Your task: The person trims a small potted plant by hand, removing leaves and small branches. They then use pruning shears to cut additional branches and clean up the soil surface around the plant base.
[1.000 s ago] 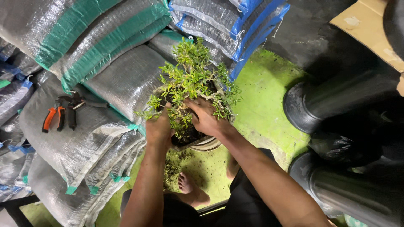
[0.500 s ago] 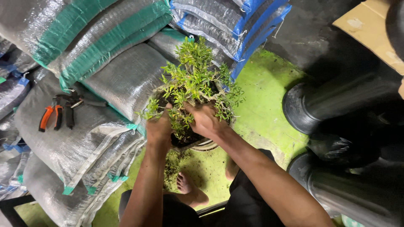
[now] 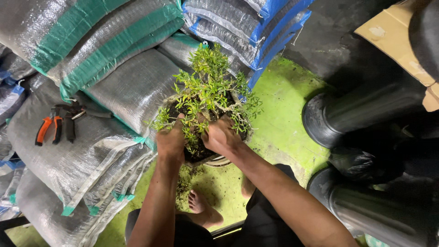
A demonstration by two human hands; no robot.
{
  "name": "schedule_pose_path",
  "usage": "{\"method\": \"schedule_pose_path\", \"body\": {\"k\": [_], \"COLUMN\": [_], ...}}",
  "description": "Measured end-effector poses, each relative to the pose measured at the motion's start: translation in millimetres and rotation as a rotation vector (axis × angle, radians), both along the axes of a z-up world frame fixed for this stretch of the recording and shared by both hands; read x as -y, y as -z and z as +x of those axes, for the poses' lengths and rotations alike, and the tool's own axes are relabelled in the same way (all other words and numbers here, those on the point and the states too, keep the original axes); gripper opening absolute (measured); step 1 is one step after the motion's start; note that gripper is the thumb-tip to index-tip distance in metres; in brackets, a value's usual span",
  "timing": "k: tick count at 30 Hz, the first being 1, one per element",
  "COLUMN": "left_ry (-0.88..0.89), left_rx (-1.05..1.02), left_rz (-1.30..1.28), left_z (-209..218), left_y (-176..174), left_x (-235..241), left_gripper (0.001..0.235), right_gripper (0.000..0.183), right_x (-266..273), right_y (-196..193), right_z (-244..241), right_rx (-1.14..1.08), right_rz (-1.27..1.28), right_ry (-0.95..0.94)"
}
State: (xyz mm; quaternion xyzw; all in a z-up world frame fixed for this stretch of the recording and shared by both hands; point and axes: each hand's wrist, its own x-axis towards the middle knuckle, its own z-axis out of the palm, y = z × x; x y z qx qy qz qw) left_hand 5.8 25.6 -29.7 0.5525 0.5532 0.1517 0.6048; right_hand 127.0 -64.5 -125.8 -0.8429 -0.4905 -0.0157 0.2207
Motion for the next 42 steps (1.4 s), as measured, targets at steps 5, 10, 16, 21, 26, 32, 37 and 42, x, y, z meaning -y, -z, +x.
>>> {"method": "schedule_pose_path", "body": {"k": [5,10,16,21,26,32,37,42], "left_ry": [0.006,0.034,0.035,0.085,0.166,0.188,0.194,0.070], "left_rx": [0.015,-0.004,0.056,0.051,-0.017,-0.021,0.004,0.090], "left_rz": [0.026,0.047,0.084,0.089,0.077,0.024,-0.004,-0.049], "left_z": [2.1,4.8,3.3,4.9,-1.2,-4.1,-17.0,-6.1], "left_y": [16.3,-6.4,-9.3,-1.0,-18.0,-14.4,-31.5,-58.1], "left_x": [-7.1,1.8,2.0,-3.9,-1.7,-5.6,3.5,11.3], "left_gripper": [0.061,0.054,0.038,0.035,0.036,0.055,0.067,0.073], "right_gripper": [0.032,0.039,0.036,0.031,0.028,0.032,0.028,0.051], "right_x": [-6.7,-0.5,11.4,17.9,8.9,10.9,19.6,50.3], "right_y": [47.2,28.3,-37.9,-43.2,-6.3,8.1,-61.1,-87.0], "right_z": [-4.4,-9.5,-21.4,-20.5,-11.9,-11.9,-25.5,-29.8], "right_rx": [0.046,0.010,-0.078,-0.119,-0.193,-0.399,-0.381,-0.420], "right_rz": [0.039,-0.019,-0.069,-0.059,-0.117,-0.150,-0.042,0.385], "right_ry": [0.049,0.011,0.017,-0.020,0.037,0.150,0.155,0.018]}}
